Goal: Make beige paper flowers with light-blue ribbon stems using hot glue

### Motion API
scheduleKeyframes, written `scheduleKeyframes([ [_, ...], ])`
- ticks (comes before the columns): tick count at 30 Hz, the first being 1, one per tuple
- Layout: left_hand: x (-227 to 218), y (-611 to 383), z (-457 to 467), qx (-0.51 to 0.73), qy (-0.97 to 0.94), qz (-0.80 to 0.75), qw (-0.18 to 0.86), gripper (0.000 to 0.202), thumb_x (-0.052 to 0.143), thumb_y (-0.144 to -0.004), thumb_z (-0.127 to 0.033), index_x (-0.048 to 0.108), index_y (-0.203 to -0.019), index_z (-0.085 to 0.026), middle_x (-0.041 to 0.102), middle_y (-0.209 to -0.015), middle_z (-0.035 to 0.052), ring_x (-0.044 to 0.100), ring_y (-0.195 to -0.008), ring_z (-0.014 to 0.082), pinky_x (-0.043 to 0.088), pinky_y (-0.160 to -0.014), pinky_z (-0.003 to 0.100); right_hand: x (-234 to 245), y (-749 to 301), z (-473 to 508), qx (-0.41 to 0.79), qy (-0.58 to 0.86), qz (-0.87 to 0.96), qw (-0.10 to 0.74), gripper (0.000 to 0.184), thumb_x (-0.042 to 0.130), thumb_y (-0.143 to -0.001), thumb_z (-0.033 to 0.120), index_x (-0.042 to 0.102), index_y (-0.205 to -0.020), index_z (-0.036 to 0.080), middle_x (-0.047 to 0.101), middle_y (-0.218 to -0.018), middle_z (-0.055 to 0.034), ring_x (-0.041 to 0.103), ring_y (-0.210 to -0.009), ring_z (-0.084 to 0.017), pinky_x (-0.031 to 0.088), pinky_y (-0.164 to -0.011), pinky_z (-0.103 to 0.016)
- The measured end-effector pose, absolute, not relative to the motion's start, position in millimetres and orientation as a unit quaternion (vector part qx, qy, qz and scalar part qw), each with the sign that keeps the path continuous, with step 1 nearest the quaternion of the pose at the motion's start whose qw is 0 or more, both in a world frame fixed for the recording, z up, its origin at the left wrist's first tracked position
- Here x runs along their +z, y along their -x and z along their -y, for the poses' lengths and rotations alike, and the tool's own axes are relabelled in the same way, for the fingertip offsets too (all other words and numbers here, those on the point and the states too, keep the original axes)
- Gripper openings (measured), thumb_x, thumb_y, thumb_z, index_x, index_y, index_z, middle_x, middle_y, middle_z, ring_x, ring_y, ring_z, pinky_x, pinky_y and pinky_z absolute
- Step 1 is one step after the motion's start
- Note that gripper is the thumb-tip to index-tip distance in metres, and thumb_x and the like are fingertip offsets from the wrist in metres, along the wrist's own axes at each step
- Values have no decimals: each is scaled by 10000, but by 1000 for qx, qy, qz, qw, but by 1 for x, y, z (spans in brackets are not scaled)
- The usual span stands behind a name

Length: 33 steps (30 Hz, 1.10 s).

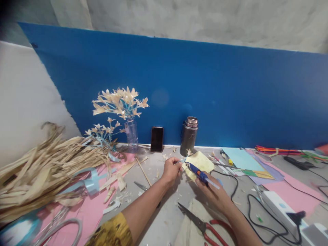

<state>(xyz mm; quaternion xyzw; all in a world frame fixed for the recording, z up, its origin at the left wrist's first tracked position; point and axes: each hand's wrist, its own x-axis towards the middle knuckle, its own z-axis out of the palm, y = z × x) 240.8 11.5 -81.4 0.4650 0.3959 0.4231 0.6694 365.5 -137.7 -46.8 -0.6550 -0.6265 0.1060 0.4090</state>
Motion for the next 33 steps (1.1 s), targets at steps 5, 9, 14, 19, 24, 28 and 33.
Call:
scheduleKeyframes([
  [5,-82,-242,-11,420,-453,-387,684,180,738,-703,-206,564,-729,-168,515,-428,-51,378,-332,64,246,-379,185,-52,-368,136,104,689,587,411,429,522,-865,566,734,-878,194,760,-852,-94,692,-811,-271,589,-802,-368],
  [9,-83,-244,-11,405,-438,-380,706,204,756,-698,-223,563,-731,-167,504,-423,-51,370,-335,56,216,-382,177,-49,-366,136,105,682,604,399,438,510,-868,574,729,-875,195,763,-876,-91,691,-813,-265,593,-772,-349],
  [14,-84,-245,-11,393,-410,-372,734,280,804,-672,-242,539,-727,-171,504,-453,-45,406,-381,60,207,-400,171,-49,-367,137,103,679,602,408,450,510,-863,595,730,-872,203,757,-836,-77,686,-781,-254,589,-794,-345],
  [19,-83,-244,-13,384,-382,-366,756,298,808,-681,-216,516,-724,-175,498,-470,-43,421,-412,60,182,-403,166,-51,-369,138,126,686,597,396,420,523,-848,586,721,-831,216,757,-812,-66,678,-768,-257,585,-783,-336],
  [24,-83,-244,-14,368,-364,-362,776,335,833,-668,-224,506,-716,-170,504,-503,-39,426,-415,53,176,-410,161,-52,-370,138,137,710,571,388,426,518,-842,591,732,-816,223,750,-781,-50,680,-786,-277,576,-798,-364],
  [28,-84,-243,-15,358,-355,-362,784,279,782,-714,-179,503,-727,-169,503,-499,-36,399,-393,47,170,-408,162,-54,-370,138,156,712,551,406,395,553,-831,577,738,-768,234,731,-716,-39,682,-788,-287,575,-737,-348],
  [33,-83,-242,-14,345,-351,-359,793,235,740,-739,-135,508,-742,-167,510,-488,-29,381,-380,45,163,-408,164,-57,-373,137,165,728,534,397,395,563,-831,572,747,-760,230,738,-735,-34,675,-738,-279,566,-685,-348],
])
